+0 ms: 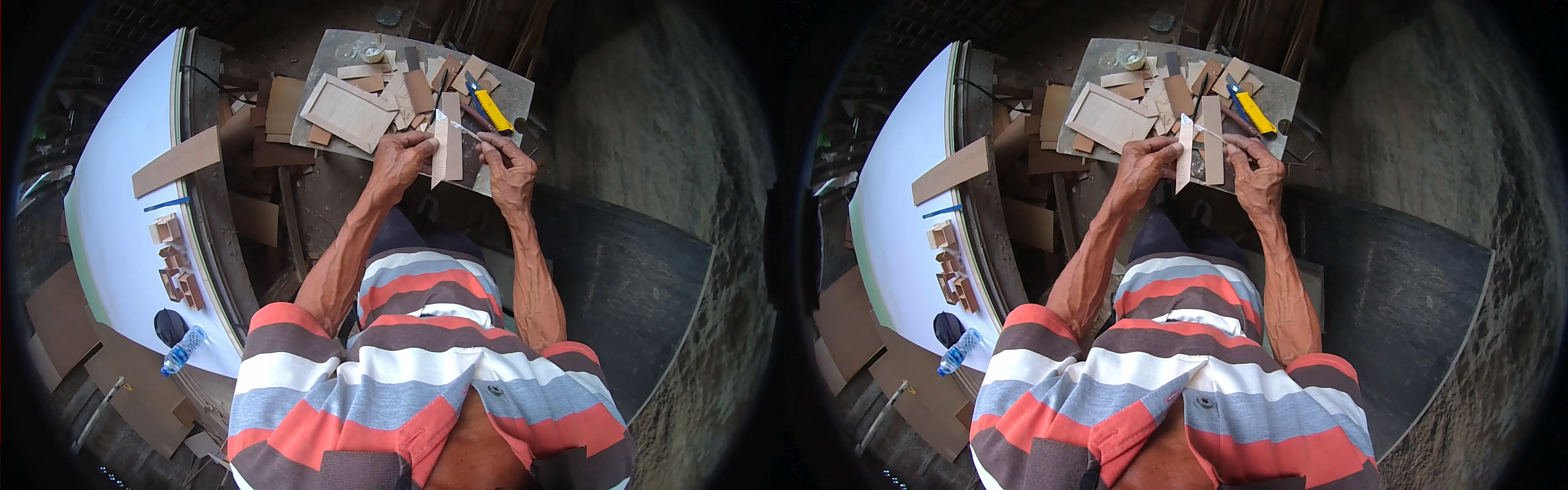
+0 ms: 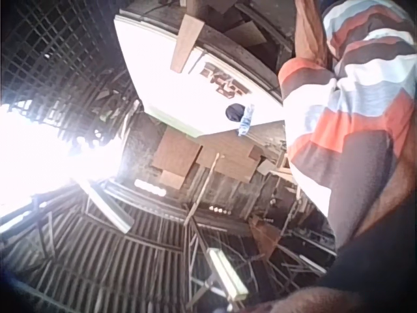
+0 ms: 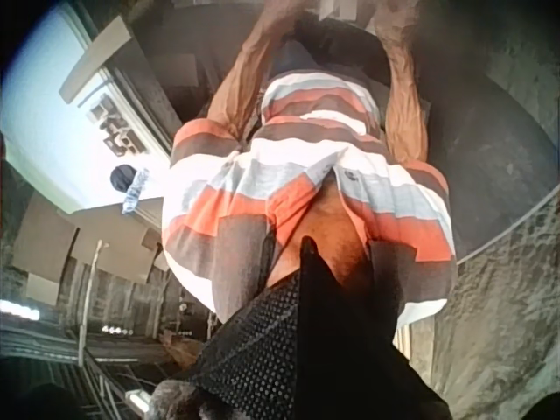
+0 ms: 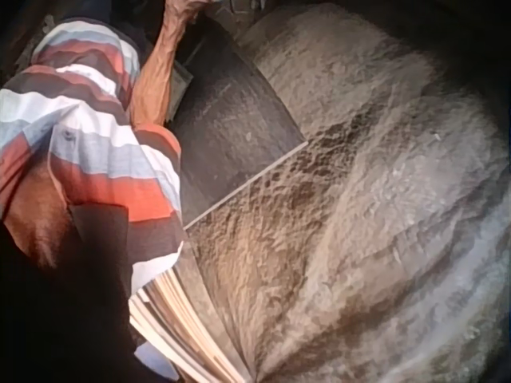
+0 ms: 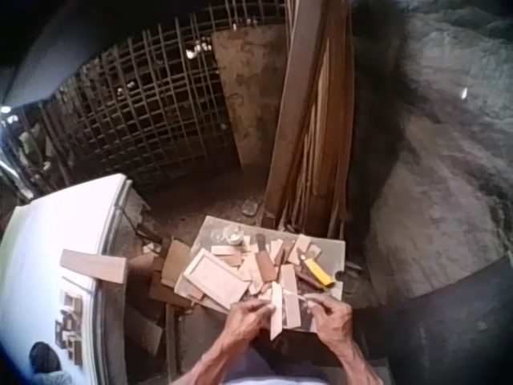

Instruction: The person assembles a small wooden frame by hand. They mark a piece of wood with a pencil, cut it with a hand saw, and then apply glue to the edges of the frame pieces using a brush. The person joins the glued pieces together to form a rectangular frame.

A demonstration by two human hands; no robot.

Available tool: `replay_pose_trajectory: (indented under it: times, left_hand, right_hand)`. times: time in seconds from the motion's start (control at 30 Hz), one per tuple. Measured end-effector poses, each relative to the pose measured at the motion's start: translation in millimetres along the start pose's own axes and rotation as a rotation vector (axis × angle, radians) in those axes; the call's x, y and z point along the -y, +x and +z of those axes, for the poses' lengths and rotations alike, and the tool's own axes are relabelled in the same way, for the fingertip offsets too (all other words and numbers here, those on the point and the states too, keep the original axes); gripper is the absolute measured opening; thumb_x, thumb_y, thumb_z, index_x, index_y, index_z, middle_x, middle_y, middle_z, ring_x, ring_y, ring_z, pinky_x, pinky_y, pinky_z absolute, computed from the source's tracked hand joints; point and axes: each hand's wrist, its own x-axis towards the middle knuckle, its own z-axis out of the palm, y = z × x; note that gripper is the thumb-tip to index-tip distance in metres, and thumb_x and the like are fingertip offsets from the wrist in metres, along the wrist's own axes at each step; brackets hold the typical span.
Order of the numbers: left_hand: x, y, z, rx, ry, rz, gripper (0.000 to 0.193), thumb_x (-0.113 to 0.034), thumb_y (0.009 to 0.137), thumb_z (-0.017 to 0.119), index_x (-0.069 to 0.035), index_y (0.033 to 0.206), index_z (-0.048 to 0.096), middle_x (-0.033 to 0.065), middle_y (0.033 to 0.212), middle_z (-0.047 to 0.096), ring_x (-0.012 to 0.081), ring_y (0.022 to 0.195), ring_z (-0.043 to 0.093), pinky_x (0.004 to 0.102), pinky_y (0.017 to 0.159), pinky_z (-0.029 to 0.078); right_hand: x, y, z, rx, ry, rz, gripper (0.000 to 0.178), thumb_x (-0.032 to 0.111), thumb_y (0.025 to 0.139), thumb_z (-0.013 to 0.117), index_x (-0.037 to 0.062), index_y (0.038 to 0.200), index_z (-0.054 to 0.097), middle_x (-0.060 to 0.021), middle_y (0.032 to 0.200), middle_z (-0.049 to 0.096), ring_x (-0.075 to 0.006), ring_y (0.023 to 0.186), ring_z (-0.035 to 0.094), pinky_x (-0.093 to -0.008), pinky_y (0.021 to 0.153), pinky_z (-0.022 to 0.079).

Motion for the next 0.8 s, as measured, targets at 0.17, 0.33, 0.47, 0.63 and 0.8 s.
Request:
replay_pose_trajectory:
  times: [0.17, 0.33, 0.47, 0.63, 0.8]
  left_hand:
    - [-4.3, -4.0, 0.0, 0.023, 0.049, 0.023, 0.022, -0.010, 0.091, 0.063, 0.007, 0.101, 0.071, 0.0104, 0.084, 0.071, 0.0159, 0.071, 0.066, 0.0284, 0.065, 0.055]
    - [-4.7, -2.5, -2.2, 0.024, -0.007, 0.007, 0.020, -0.008, 0.091, 0.063, 0.007, 0.101, 0.071, 0.0104, 0.084, 0.071, 0.0154, 0.070, 0.065, 0.0276, 0.064, 0.054]
    - [-6.1, -1.2, -4.0, 0.038, -0.048, -0.052, 0.021, -0.007, 0.091, 0.064, 0.007, 0.106, 0.070, 0.0102, 0.089, 0.070, 0.0148, 0.073, 0.065, 0.0272, 0.066, 0.054]
    - [-5.0, 2.5, -4.7, 0.054, -0.117, -0.090, 0.022, -0.007, 0.092, 0.064, 0.008, 0.107, 0.068, 0.0104, 0.090, 0.069, 0.0147, 0.074, 0.064, 0.0268, 0.067, 0.053]
    - [-11.8, 7.8, -2.5, 0.001, -0.140, -0.093, 0.022, -0.006, 0.091, 0.065, 0.010, 0.106, 0.067, 0.0116, 0.090, 0.069, 0.0155, 0.073, 0.064, 0.0267, 0.067, 0.053]
  right_hand:
    - [-5.7, 14.9, -0.3, 0.027, -0.217, -0.220, 0.017, 0.003, 0.092, 0.064, 0.0043, 0.106, 0.073, -0.0045, 0.087, 0.069, -0.0100, 0.079, 0.064, -0.0241, 0.070, 0.051]
    - [0.7, 14.4, -2.1, 0.083, -0.250, -0.272, 0.017, -0.001, 0.090, 0.063, 0.0025, 0.103, 0.072, -0.0060, 0.087, 0.068, -0.0134, 0.079, 0.065, -0.0256, 0.072, 0.051]
    - [6.6, 9.1, -1.3, 0.096, -0.218, -0.269, 0.016, -0.004, 0.084, 0.066, 0.0013, 0.097, 0.072, -0.0105, 0.086, 0.069, -0.0231, 0.080, 0.067, -0.0301, 0.071, 0.052]
    - [12.4, -0.6, -6.4, 0.135, -0.271, -0.306, 0.016, -0.006, 0.082, 0.066, 0.0006, 0.095, 0.072, -0.0109, 0.083, 0.068, -0.0234, 0.078, 0.067, -0.0310, 0.069, 0.052]
    - [14.3, -13.9, -10.5, 0.178, -0.279, -0.367, 0.016, -0.007, 0.082, 0.065, 0.0008, 0.094, 0.071, -0.0102, 0.083, 0.067, -0.0219, 0.077, 0.067, -0.0308, 0.069, 0.052]
